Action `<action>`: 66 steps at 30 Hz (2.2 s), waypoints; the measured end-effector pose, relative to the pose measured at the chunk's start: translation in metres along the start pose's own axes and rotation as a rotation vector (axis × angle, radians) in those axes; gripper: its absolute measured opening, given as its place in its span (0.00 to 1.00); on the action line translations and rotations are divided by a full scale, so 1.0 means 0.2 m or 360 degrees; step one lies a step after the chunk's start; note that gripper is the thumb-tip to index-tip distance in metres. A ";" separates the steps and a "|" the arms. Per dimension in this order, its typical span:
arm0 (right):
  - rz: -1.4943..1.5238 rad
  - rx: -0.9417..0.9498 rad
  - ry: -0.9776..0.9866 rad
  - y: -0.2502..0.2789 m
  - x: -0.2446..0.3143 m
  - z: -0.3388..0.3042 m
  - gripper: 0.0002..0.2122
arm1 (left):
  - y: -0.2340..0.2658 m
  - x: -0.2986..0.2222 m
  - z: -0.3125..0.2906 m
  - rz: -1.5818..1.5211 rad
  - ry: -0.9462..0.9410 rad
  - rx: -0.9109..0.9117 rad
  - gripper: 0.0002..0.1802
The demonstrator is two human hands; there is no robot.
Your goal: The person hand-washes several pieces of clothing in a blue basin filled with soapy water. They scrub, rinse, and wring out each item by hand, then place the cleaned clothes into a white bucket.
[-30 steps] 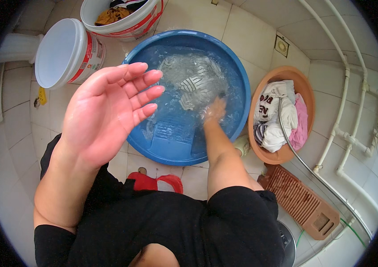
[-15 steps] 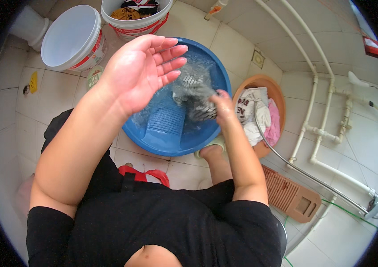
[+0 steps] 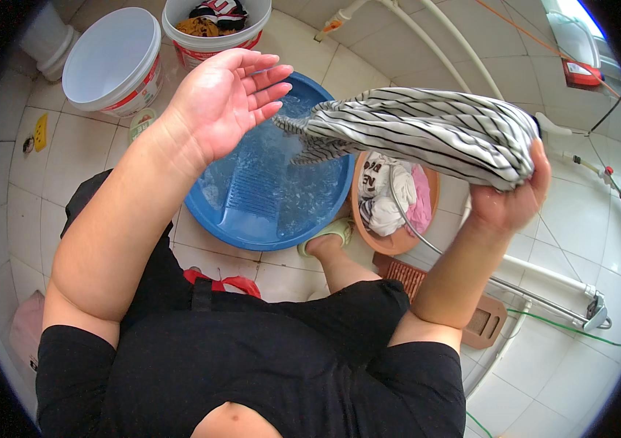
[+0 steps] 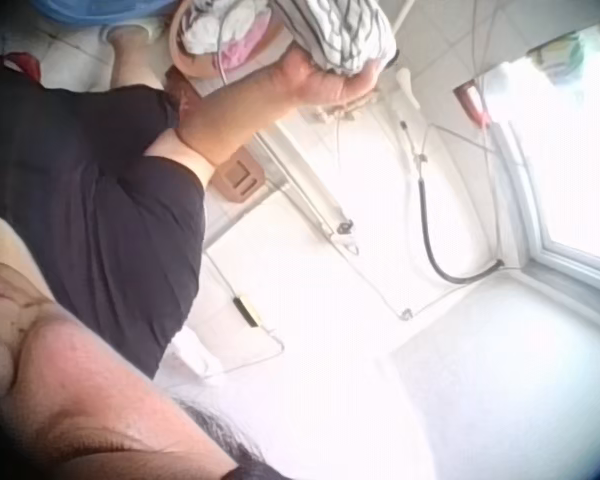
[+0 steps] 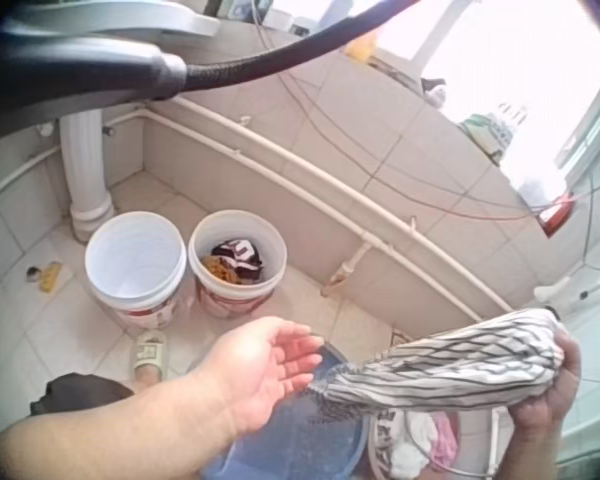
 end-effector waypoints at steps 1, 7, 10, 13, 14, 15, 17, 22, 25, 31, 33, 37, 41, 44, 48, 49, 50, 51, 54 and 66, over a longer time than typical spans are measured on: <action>-0.0035 -0.0085 0.0006 0.00 -0.06 0.01 0.18 | 0.00 0.00 0.01 0.0001 0.0003 0.0001 0.12; -0.0646 -0.0240 -0.0086 0.35 -0.71 0.15 0.15 | 0.03 -0.01 -0.01 -0.0014 -0.0007 -0.0052 0.12; -0.1142 -0.0332 -0.0285 0.59 -1.06 0.10 0.18 | 0.04 -0.01 0.01 -0.0017 -0.0007 -0.0079 0.12; -0.1658 -0.0202 -0.0281 0.88 -1.41 0.05 0.20 | 0.04 -0.01 0.03 -0.0019 0.0009 -0.0111 0.12; -0.1818 -0.0107 -0.0245 0.99 -1.55 0.04 0.23 | 0.04 -0.01 0.04 -0.0008 0.0013 -0.0119 0.12; -0.2278 0.0217 -0.0308 1.12 -1.67 0.04 0.26 | 0.04 0.00 0.04 0.0006 0.0022 -0.0126 0.12; -0.2753 0.0218 -0.0474 1.11 -1.86 -0.07 0.28 | 0.05 0.00 0.05 0.0011 0.0024 -0.0164 0.13; -0.2875 0.0673 -0.1179 1.21 -2.09 -0.42 0.24 | 0.06 0.03 0.09 0.0006 0.0062 -0.0188 0.12; -0.2852 0.0834 -0.1360 1.30 -2.09 -0.51 0.22 | 0.06 0.05 0.10 -0.0033 0.0079 -0.0216 0.09; -0.2756 0.0733 -0.1678 1.81 -2.37 -0.71 0.19 | 0.03 0.07 0.13 -0.0006 0.0129 -0.0218 0.09; -0.2859 0.0761 -0.1501 1.78 -2.39 -0.83 0.18 | 0.03 0.09 0.13 -0.0008 0.0154 -0.0197 0.09; -0.2828 0.1425 -0.1725 1.57 -2.20 -0.74 0.18 | 0.03 0.08 0.12 0.0131 0.0091 -0.0191 0.13; -0.2651 0.0687 -0.1385 1.27 -1.82 -0.53 0.19 | 0.00 0.08 0.12 0.0259 0.0077 -0.0153 0.13; -0.1808 -0.0197 -0.1046 1.19 -1.55 -0.38 0.20 | -0.03 0.10 0.13 0.0389 0.0089 -0.0083 0.13; -0.0967 -0.0695 -0.0568 0.55 -0.93 -0.13 0.33 | 0.01 0.13 0.17 0.0629 0.0072 -0.0095 0.13; -0.0894 -0.0668 -0.0474 0.42 -0.78 -0.12 0.33 | 0.02 0.16 0.18 0.0723 0.0085 -0.0102 0.14; -0.0825 -0.0666 -0.0383 0.35 -0.67 -0.12 0.31 | 0.03 0.18 0.19 0.0881 0.0061 -0.0112 0.16; -0.0706 -0.0681 -0.0182 0.35 -0.56 -0.11 0.23 | 0.02 0.21 0.18 0.1122 0.0049 -0.0110 0.16; -0.0344 -0.0253 -0.0023 0.06 -0.26 -0.11 0.11 | 0.01 0.23 0.18 0.1805 -0.0170 -0.0037 0.25; -0.0180 0.0144 0.0287 -0.34 0.00 -0.26 0.13 | 0.00 0.37 0.21 0.1564 -0.0488 0.0226 0.29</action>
Point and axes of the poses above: each hand's wrist, its own z-axis towards the middle knuckle, its own y-axis out of the back of the hand, x = y × z, the point moved 4 cm from there along z, towards the middle knuckle, and after that the axes turned 9 degrees about y, right-handed, at the moved point
